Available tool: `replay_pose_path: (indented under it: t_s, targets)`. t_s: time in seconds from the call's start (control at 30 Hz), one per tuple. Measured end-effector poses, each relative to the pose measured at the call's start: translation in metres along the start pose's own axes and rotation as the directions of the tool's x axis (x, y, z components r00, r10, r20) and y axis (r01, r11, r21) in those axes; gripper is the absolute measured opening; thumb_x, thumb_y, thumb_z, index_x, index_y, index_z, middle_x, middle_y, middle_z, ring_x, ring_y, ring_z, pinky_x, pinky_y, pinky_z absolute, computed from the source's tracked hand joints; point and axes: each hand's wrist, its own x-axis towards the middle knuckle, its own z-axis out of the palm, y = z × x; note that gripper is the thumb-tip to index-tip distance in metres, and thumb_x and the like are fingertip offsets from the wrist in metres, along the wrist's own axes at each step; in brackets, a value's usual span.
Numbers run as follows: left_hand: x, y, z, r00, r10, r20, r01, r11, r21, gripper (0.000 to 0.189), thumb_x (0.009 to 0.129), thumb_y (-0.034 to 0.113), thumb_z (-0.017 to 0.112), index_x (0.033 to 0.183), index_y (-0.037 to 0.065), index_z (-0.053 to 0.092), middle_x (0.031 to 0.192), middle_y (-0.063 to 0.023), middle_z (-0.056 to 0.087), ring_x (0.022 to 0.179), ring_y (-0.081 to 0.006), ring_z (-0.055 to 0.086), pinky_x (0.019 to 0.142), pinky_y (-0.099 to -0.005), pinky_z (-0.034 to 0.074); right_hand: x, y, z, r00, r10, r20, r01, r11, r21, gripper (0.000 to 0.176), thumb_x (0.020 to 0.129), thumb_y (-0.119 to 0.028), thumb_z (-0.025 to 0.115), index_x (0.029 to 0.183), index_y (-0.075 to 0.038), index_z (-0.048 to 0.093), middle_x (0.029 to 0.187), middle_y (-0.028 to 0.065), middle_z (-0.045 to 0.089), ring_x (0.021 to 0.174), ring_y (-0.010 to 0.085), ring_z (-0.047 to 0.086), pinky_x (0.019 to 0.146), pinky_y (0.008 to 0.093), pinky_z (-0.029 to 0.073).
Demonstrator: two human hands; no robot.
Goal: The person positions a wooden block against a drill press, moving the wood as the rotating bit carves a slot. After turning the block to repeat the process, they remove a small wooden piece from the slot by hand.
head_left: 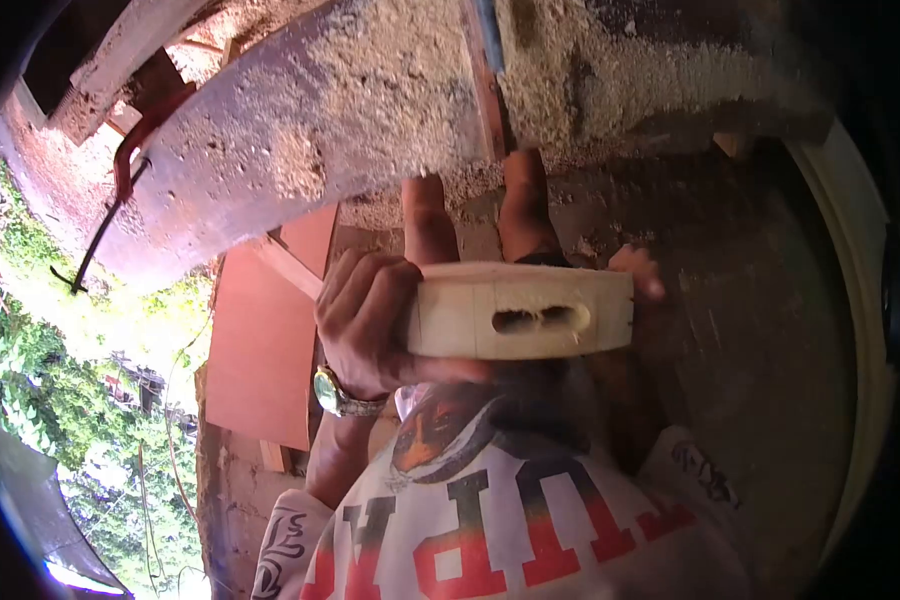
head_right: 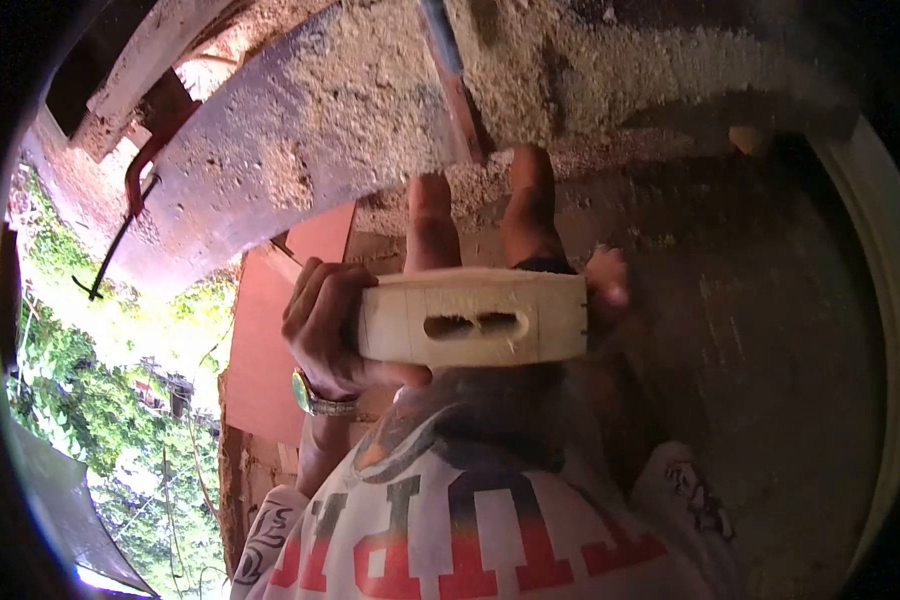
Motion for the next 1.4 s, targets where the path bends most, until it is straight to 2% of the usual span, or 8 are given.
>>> replay_pose_path:
  t_s: [0.17,0.3,0.4,0.73,0.87,1.03,1.17,1.4]
  targets:
    - [-0.032,0.028,0.001,0.984,0.067,-0.164,-0.057,0.996,0.066,0.102,0.055,0.093,0.077,0.088,-0.003,0.068,0.075,-0.0116,0.066,0.065,-0.0295,0.066,0.060,-0.0401,0.054,0.024,-0.010,-0.022,0.949,-0.311,0.043,0.291,0.923,0.253,0.048,0.116,-0.036,0.039,0.096,-0.001,0.065,0.088,0.0106,0.066,0.069,0.0202,0.052,0.061,0.0389,0.037]
    - [-0.037,0.030,0.006,0.970,0.115,-0.213,-0.093,0.989,0.112,0.109,0.057,0.098,0.070,0.091,-0.006,0.070,0.076,-0.0152,0.068,0.064,-0.0292,0.065,0.059,-0.0385,0.053,0.031,-0.013,-0.029,0.939,-0.321,0.122,0.296,0.937,0.187,0.050,0.116,-0.039,0.039,0.099,0.001,0.063,0.089,0.0128,0.067,0.071,0.0204,0.054,0.062,0.0395,0.040]
    - [-0.036,0.031,0.010,0.971,0.112,-0.213,-0.089,0.989,0.117,0.108,0.056,0.096,0.073,0.092,-0.006,0.070,0.076,-0.0144,0.067,0.064,-0.0285,0.063,0.058,-0.0385,0.052,0.030,-0.014,-0.017,0.948,-0.317,0.015,0.310,0.936,0.166,0.053,0.116,-0.040,0.040,0.092,0.002,0.063,0.081,0.0121,0.066,0.066,0.0189,0.053,0.059,0.0387,0.039]
    - [-0.042,0.034,0.029,0.970,0.071,-0.234,-0.038,0.989,0.140,0.096,0.056,0.091,0.080,0.083,0.000,0.068,0.073,-0.0086,0.063,0.061,-0.0284,0.061,0.057,-0.0396,0.051,0.033,-0.039,-0.012,0.986,-0.140,-0.086,0.141,0.990,0.005,0.040,0.116,-0.026,0.047,0.086,-0.007,0.062,0.076,0.0025,0.064,0.062,0.0138,0.058,0.053,0.0346,0.038]
    - [-0.035,0.035,0.032,0.974,0.056,-0.220,-0.032,0.993,0.111,0.091,0.057,0.086,0.084,0.082,0.000,0.068,0.072,-0.0086,0.061,0.061,-0.0278,0.061,0.057,-0.0399,0.050,0.026,-0.025,-0.024,0.996,-0.082,-0.037,0.083,0.996,0.013,0.045,0.112,-0.043,0.052,0.098,-0.003,0.066,0.083,0.0059,0.065,0.067,0.0179,0.061,0.062,0.0351,0.046]
    - [-0.002,0.023,0.038,0.989,0.029,-0.144,-0.017,0.996,0.088,0.084,0.063,0.077,0.089,0.084,-0.002,0.069,0.075,-0.0134,0.066,0.066,-0.0318,0.066,0.062,-0.0416,0.054,0.048,-0.041,-0.018,0.975,0.217,-0.039,-0.218,0.976,-0.019,0.083,0.106,-0.073,0.042,0.111,0.005,0.070,0.096,0.0128,0.071,0.086,0.0227,0.069,0.074,0.0356,0.053]
    - [0.024,0.015,0.043,1.000,0.006,-0.029,-0.003,0.995,0.099,0.076,0.065,0.070,0.091,0.083,-0.001,0.069,0.073,-0.0122,0.065,0.067,-0.0310,0.068,0.063,-0.0429,0.055,0.078,-0.052,-0.014,0.980,0.171,0.102,-0.156,0.977,-0.145,0.096,0.099,-0.083,0.041,0.125,0.005,0.066,0.108,0.0174,0.073,0.098,0.0268,0.071,0.086,0.0399,0.055]
    - [0.060,0.008,0.073,0.963,-0.220,0.158,0.191,0.964,0.183,0.079,0.081,0.074,0.078,0.083,-0.004,0.066,0.073,-0.0165,0.063,0.066,-0.0369,0.065,0.065,-0.0458,0.053,0.083,0.037,-0.008,0.986,0.165,0.017,-0.157,0.959,-0.237,0.068,0.109,-0.059,0.041,0.121,0.002,0.068,0.104,0.0191,0.073,0.098,0.0285,0.071,0.085,0.0409,0.055]
